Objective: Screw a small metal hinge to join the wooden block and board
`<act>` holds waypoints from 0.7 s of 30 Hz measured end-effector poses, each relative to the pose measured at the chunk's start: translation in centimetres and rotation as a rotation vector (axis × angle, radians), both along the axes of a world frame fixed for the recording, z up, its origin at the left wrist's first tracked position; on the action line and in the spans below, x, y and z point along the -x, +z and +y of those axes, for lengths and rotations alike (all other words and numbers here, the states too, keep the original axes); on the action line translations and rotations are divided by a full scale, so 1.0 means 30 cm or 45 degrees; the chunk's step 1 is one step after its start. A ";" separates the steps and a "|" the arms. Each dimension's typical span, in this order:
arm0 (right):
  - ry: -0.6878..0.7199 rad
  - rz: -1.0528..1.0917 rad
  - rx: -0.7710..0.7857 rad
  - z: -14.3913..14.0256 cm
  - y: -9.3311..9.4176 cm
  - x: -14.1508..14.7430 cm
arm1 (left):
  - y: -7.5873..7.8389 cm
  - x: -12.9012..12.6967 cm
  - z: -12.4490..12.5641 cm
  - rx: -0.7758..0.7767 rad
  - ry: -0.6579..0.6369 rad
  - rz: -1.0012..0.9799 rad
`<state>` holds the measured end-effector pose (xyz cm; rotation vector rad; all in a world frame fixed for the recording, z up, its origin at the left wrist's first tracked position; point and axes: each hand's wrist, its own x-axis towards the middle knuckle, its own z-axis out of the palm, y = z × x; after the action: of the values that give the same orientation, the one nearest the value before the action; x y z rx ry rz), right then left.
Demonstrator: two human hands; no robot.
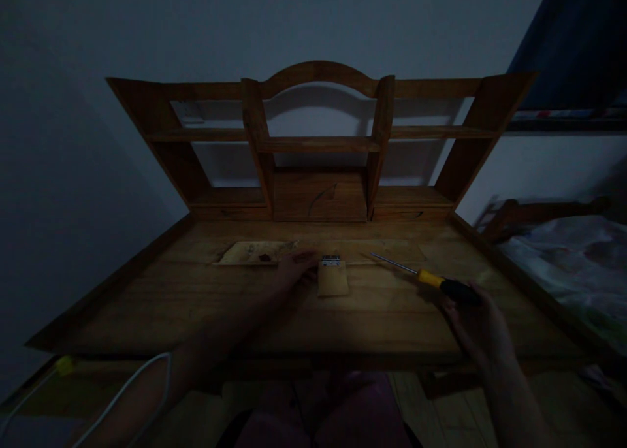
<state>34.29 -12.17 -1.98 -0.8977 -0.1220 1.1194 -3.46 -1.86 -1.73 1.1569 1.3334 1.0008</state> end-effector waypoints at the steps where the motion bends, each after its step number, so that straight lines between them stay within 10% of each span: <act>1: -0.008 0.000 0.010 0.000 0.002 0.001 | 0.004 0.000 -0.001 0.014 0.005 -0.006; 13: 0.001 0.011 0.005 0.005 -0.016 -0.004 | 0.018 -0.004 -0.006 0.006 -0.046 0.103; 21: 0.036 -0.104 -0.143 0.001 -0.041 -0.001 | 0.145 0.148 0.051 -0.731 -0.144 1.326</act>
<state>34.33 -12.15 -3.21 -0.8435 -0.2630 1.0916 -7.91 -0.33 2.61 2.3639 1.7655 0.7035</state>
